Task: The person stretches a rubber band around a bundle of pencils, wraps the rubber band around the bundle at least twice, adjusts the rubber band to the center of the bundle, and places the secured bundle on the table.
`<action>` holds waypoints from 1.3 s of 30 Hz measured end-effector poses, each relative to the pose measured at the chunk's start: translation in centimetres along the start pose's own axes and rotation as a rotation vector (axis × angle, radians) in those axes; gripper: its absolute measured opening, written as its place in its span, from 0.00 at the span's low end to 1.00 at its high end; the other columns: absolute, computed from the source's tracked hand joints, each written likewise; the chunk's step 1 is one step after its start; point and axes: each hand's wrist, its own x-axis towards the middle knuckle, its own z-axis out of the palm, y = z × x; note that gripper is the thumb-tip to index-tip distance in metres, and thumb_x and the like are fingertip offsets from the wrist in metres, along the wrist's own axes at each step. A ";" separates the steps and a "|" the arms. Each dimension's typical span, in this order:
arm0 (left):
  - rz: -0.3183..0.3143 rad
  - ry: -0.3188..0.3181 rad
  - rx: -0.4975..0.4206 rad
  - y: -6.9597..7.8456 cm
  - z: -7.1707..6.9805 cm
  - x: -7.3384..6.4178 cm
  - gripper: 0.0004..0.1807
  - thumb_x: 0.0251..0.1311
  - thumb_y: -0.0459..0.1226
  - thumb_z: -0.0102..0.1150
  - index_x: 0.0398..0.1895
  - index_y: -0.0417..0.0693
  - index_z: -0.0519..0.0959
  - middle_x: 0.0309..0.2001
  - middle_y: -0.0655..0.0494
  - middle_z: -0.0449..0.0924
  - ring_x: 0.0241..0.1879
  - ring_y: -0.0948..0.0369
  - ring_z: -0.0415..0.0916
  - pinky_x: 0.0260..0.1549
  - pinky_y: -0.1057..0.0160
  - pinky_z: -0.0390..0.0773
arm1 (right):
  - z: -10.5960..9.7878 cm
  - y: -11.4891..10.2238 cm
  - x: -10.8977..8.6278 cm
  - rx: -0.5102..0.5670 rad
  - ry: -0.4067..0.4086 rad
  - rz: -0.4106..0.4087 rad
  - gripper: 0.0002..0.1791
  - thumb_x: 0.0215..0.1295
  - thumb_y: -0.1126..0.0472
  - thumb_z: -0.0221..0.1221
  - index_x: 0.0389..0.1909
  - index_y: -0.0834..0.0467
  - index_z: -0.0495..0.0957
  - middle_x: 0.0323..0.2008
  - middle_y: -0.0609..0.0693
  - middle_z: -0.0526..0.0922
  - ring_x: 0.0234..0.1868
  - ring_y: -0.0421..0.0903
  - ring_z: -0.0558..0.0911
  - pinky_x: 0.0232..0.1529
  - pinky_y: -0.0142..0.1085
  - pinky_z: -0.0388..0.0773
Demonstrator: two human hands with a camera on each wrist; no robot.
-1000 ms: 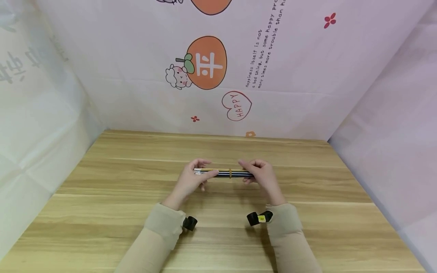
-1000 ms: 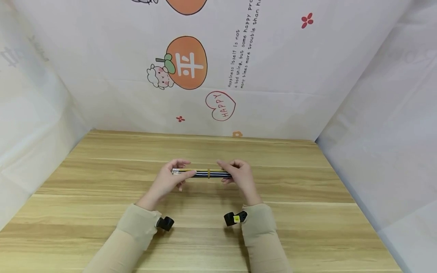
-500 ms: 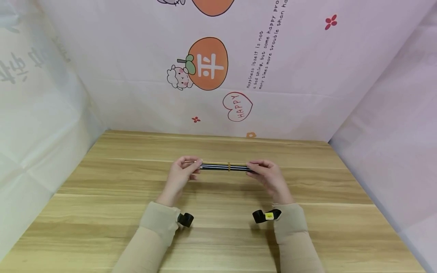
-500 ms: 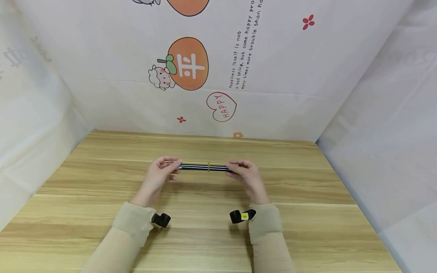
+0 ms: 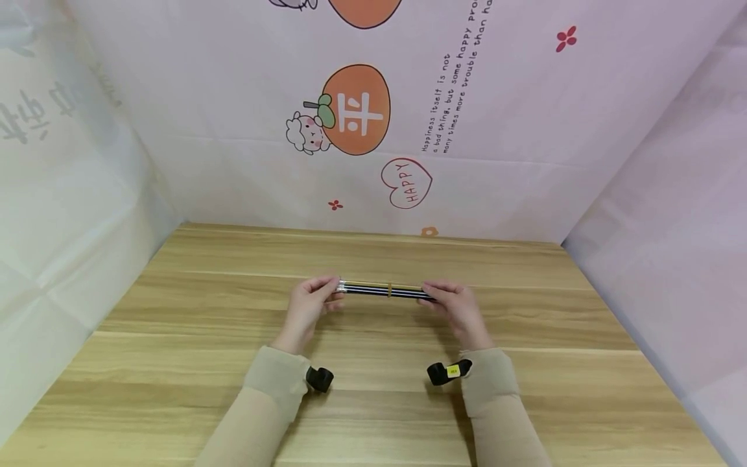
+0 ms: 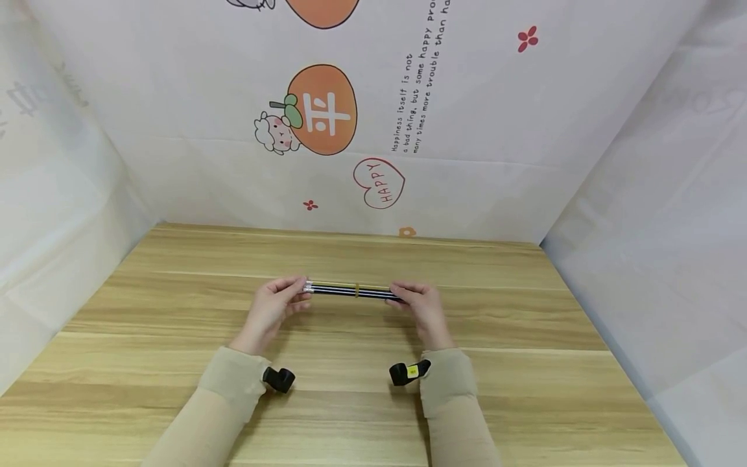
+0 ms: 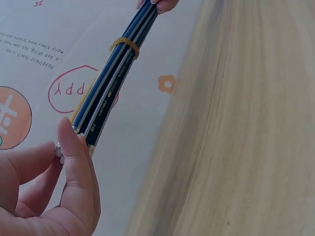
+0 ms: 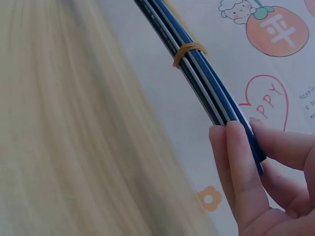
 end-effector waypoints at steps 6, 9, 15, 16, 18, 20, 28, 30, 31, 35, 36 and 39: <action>-0.023 -0.013 -0.004 -0.5 -0.3 0.2 0.16 0.68 0.31 0.57 0.55 0.29 0.77 0.35 0.56 0.82 0.35 0.60 0.83 0.35 0.68 0.86 | 0.1 1.0 0.6 -0.064 0.051 -0.025 0.23 0.71 0.71 0.55 0.63 0.78 0.67 0.40 0.48 0.85 0.32 0.35 0.87 0.47 0.31 0.85; -0.035 -0.004 0.000 -1.0 -0.4 0.3 0.16 0.68 0.31 0.58 0.55 0.28 0.77 0.35 0.55 0.83 0.34 0.61 0.83 0.34 0.68 0.86 | 0.2 1.3 0.8 -0.098 0.075 -0.037 0.22 0.72 0.71 0.53 0.63 0.79 0.67 0.52 0.62 0.80 0.32 0.33 0.86 0.45 0.28 0.85; -0.061 0.025 0.007 -2.0 -0.5 0.5 0.17 0.67 0.29 0.58 0.55 0.27 0.77 0.33 0.54 0.84 0.30 0.63 0.82 0.33 0.68 0.86 | 0.5 1.9 0.8 -0.175 0.122 -0.053 0.20 0.74 0.71 0.50 0.61 0.80 0.68 0.60 0.74 0.71 0.29 0.31 0.84 0.40 0.25 0.85; -0.068 0.031 0.004 -2.1 -0.5 0.5 0.16 0.67 0.29 0.59 0.55 0.27 0.77 0.33 0.54 0.84 0.30 0.63 0.82 0.33 0.68 0.86 | 0.6 1.9 0.8 -0.194 0.124 -0.054 0.20 0.74 0.71 0.50 0.60 0.81 0.68 0.59 0.74 0.72 0.28 0.31 0.83 0.40 0.25 0.85; -0.072 0.038 0.001 -2.3 -0.6 0.5 0.17 0.66 0.29 0.59 0.55 0.27 0.77 0.32 0.55 0.84 0.29 0.64 0.82 0.33 0.69 0.86 | 0.6 2.1 0.8 -0.228 0.128 -0.052 0.19 0.74 0.70 0.50 0.59 0.81 0.69 0.57 0.72 0.74 0.28 0.31 0.83 0.41 0.26 0.85; -0.074 0.043 0.005 -2.3 -0.7 0.5 0.17 0.66 0.30 0.59 0.55 0.26 0.77 0.32 0.55 0.84 0.29 0.64 0.81 0.32 0.69 0.86 | 0.6 2.2 0.8 -0.243 0.121 -0.045 0.19 0.74 0.70 0.51 0.58 0.81 0.70 0.54 0.71 0.76 0.28 0.32 0.84 0.41 0.27 0.85; -0.108 0.027 0.061 -2.4 -1.1 0.7 0.17 0.68 0.31 0.58 0.56 0.30 0.78 0.33 0.54 0.83 0.31 0.64 0.82 0.34 0.68 0.86 | -0.2 2.7 1.0 -0.188 0.082 0.033 0.19 0.73 0.69 0.53 0.59 0.78 0.71 0.42 0.55 0.82 0.29 0.39 0.86 0.39 0.28 0.86; -0.108 0.014 0.073 -2.4 -1.2 0.8 0.17 0.68 0.31 0.57 0.57 0.29 0.77 0.34 0.53 0.83 0.32 0.64 0.82 0.35 0.67 0.87 | -0.3 2.9 1.1 -0.163 0.072 0.049 0.19 0.73 0.70 0.53 0.59 0.78 0.71 0.42 0.55 0.82 0.29 0.40 0.86 0.39 0.29 0.86; -0.108 0.007 0.076 -2.4 -1.3 0.8 0.17 0.68 0.30 0.57 0.57 0.29 0.76 0.35 0.52 0.83 0.32 0.64 0.82 0.36 0.67 0.87 | -0.4 3.1 1.2 -0.155 0.063 0.051 0.19 0.73 0.70 0.53 0.59 0.78 0.70 0.43 0.56 0.82 0.29 0.40 0.87 0.39 0.29 0.87; -0.108 -0.007 0.085 -2.5 -1.3 0.9 0.18 0.67 0.26 0.56 0.58 0.28 0.75 0.39 0.47 0.84 0.32 0.64 0.82 0.36 0.67 0.87 | -0.7 3.5 1.4 -0.136 0.056 0.055 0.19 0.72 0.71 0.53 0.59 0.78 0.71 0.44 0.55 0.83 0.28 0.40 0.86 0.37 0.28 0.86; -0.107 -0.010 0.088 -2.5 -1.3 0.9 0.18 0.67 0.26 0.56 0.58 0.27 0.75 0.41 0.45 0.84 0.32 0.64 0.82 0.36 0.67 0.87 | -0.7 3.5 1.4 -0.134 0.057 0.053 0.19 0.72 0.71 0.53 0.59 0.78 0.71 0.43 0.54 0.84 0.27 0.39 0.85 0.37 0.28 0.86; -0.111 -0.013 0.095 -2.5 -1.4 0.9 0.18 0.66 0.25 0.56 0.58 0.27 0.75 0.44 0.42 0.83 0.32 0.64 0.82 0.36 0.67 0.87 | -0.9 3.6 1.5 -0.143 0.053 0.050 0.20 0.72 0.71 0.54 0.60 0.78 0.71 0.42 0.52 0.84 0.26 0.38 0.84 0.35 0.27 0.86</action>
